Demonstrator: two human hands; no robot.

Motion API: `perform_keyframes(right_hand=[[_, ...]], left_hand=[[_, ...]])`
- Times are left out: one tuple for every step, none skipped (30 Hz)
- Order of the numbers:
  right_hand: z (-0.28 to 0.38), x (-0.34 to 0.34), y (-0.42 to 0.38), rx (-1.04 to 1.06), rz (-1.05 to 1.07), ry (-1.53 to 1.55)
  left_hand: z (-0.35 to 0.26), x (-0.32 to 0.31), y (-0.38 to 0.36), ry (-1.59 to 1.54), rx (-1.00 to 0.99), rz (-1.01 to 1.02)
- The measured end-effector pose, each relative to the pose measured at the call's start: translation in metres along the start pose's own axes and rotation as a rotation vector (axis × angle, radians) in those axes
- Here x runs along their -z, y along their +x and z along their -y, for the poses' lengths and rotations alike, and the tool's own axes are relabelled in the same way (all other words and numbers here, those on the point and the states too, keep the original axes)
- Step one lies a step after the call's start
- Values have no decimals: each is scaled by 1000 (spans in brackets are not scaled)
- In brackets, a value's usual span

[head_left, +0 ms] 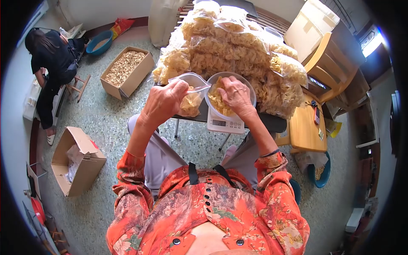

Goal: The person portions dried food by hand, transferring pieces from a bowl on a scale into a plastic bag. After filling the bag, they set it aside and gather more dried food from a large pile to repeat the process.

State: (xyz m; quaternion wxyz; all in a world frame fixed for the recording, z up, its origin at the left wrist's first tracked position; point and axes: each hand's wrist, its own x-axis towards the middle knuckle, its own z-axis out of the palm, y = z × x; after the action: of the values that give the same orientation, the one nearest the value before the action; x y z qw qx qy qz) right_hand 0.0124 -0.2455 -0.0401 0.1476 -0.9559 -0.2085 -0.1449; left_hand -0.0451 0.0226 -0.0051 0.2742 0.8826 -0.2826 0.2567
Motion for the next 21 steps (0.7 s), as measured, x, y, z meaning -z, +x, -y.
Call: perform_keyframes(right_hand=[[-2,-3,1,30,-12,-23],[-3,-4,1,28,-14,-24],[-4,-6,1,24,-17,16],[-5,-8,1,22,-20,56],[-6,-9,1,19,-22,55],[-6,-10,1,38,-31,77],[-8,-10,0,54,-41,97],[-10,-10,-1,41,-47,92],[-7,-8,0,10,-115,92],[-5,-6,0,-19,-181,91],[-5,-2,0,-31,-190,73],[-5,-4,0,-43,-193,69],[-5,-7,1,-53,-219,43],[-5,-9,2,-63,-245,15],[-5,-9,2,-75,-184,2],[-5,-9,2,-83,-188,-2],[-6,-10,2,-97,-119,-10],[-6,-10,2,-110,-49,-17],[-7,-11,3,-112,-48,8],[-8,-10,4,-118,-44,8],[-8,-8,4,-121,-34,1]], left_hand=[[-1,1,0,-5,-3,1],[-2,1,-1,-12,-5,2],[-2,0,-2,-12,0,2],[-2,0,-3,-13,-3,3],[-1,-1,-3,-13,-4,2],[-1,-1,-3,-13,-8,1],[-2,-1,-2,-19,-18,5],[-3,0,-2,-12,-16,1],[-4,0,-2,-5,-15,-3],[-3,-1,-1,-13,-26,2],[-3,-1,-2,-6,-24,-7],[-3,-2,-2,2,-24,-15],[-4,-3,-3,-4,-24,-11],[-4,-3,-2,-11,-35,-8],[-5,-3,-2,-9,-38,-15],[-6,-3,-1,-6,-38,-21],[-8,-3,0,-14,-28,-24],[-8,-3,0,-20,-32,-20],[-7,-3,0,-8,-27,-21],[-7,-4,-1,5,-20,-23],[-6,-4,-1,4,-25,-20]])
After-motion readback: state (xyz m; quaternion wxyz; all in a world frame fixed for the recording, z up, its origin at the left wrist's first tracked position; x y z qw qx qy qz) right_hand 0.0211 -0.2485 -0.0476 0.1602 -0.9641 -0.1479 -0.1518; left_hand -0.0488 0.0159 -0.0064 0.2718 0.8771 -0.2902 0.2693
